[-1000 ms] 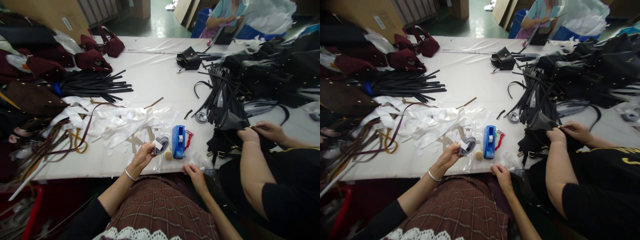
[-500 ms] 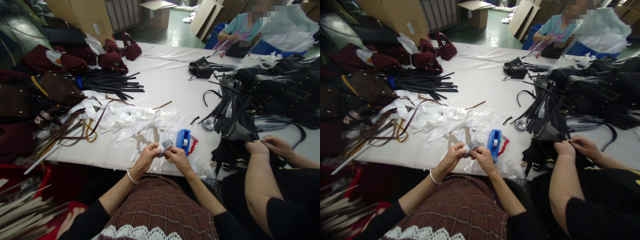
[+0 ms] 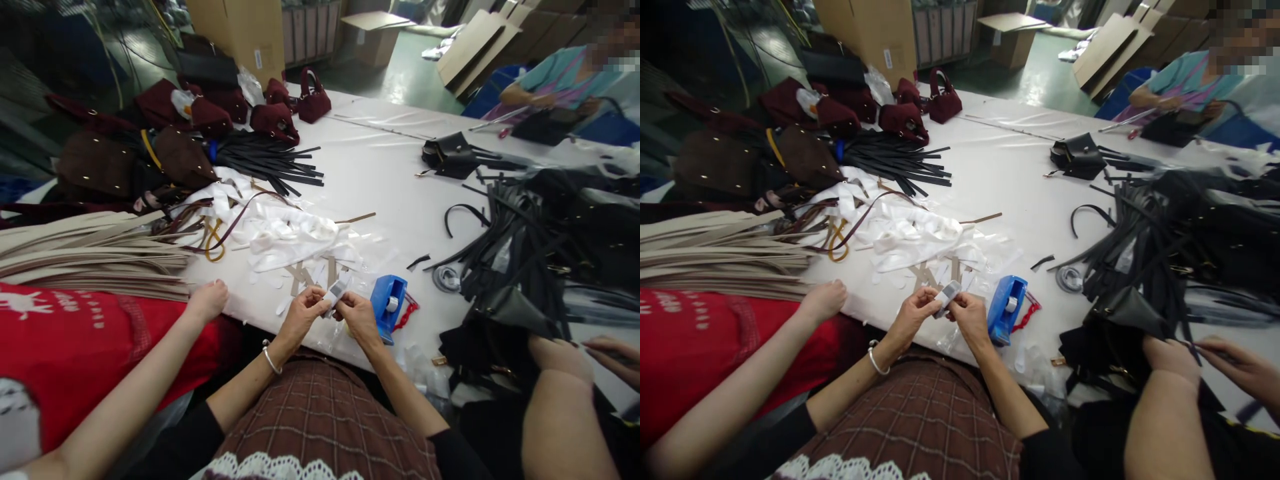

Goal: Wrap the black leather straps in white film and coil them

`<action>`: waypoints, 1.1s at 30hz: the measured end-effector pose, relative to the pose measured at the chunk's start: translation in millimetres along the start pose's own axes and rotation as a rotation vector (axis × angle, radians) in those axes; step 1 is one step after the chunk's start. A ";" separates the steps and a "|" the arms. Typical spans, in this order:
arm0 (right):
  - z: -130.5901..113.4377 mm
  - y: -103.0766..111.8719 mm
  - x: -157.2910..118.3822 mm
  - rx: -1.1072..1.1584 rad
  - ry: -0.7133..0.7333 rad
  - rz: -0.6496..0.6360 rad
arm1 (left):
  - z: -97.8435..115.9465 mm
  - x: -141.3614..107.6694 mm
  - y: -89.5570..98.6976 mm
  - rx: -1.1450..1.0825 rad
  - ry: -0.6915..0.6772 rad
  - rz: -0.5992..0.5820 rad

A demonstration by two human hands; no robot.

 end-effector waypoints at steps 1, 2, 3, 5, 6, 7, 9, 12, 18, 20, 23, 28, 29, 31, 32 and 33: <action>3.0 -1.3 2.9 -0.034 -0.008 0.011 | -0.1 -0.4 0.5 0.001 -0.001 0.005; 5.6 -2.3 5.6 -0.078 -0.007 0.029 | -0.1 -0.8 0.4 0.002 -0.001 0.011; 7.6 -3.1 7.7 -0.121 -0.001 0.053 | 0.2 -1.1 -0.2 0.002 -0.003 0.020; 8.8 -4.4 9.8 -0.148 0.009 0.105 | 1.2 -0.9 -2.5 -0.002 -0.009 0.039; 7.8 -5.1 9.5 -0.115 0.010 0.120 | 1.7 -0.2 -3.7 -0.010 -0.014 0.046; 5.9 -5.7 8.3 -0.047 0.011 0.128 | 1.9 1.0 -4.7 -0.020 -0.019 0.052; 0.1 -6.6 3.7 0.156 0.002 0.101 | 1.7 4.0 -5.5 -0.049 -0.025 0.072; -8.7 -6.8 -4.3 0.432 -0.095 -0.006 | 0.1 7.6 -4.5 -0.067 -0.030 0.112; -13.9 -4.3 -2.9 0.563 -0.249 -0.136 | -3.6 5.0 -8.1 0.123 -0.125 0.189; -12.5 -4.3 0.5 0.615 -0.251 -0.164 | -6.5 5.8 -10.1 0.147 -0.146 0.206; -10.0 -6.1 3.7 0.706 -0.223 -0.167 | -10.7 11.0 -11.4 0.156 -0.143 0.184; -3.5 -13.5 5.2 0.753 -0.181 -0.119 | -14.4 21.6 -4.7 0.164 -0.059 0.173; -1.6 -15.0 5.5 0.758 -0.191 -0.096 | -16.1 23.3 -3.0 0.160 -0.025 0.167; 1.2 -17.6 6.5 0.759 -0.201 -0.063 | -21.3 25.9 -0.4 0.137 0.032 0.142; 1.9 -18.7 7.1 0.751 -0.200 -0.058 | -24.4 26.9 0.6 0.125 0.042 0.132; 2.0 -19.6 7.8 0.739 -0.193 -0.062 | -27.4 27.9 1.5 0.118 0.038 0.129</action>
Point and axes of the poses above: each hand's wrist, its own x-axis towards the middle knuckle, its own y-axis out of the back of the hand, z = x × y, the point moved 2 cm from there along x, towards the middle knuckle, and after that the axes turned 4 degrees about z, right-handed, at the moved point
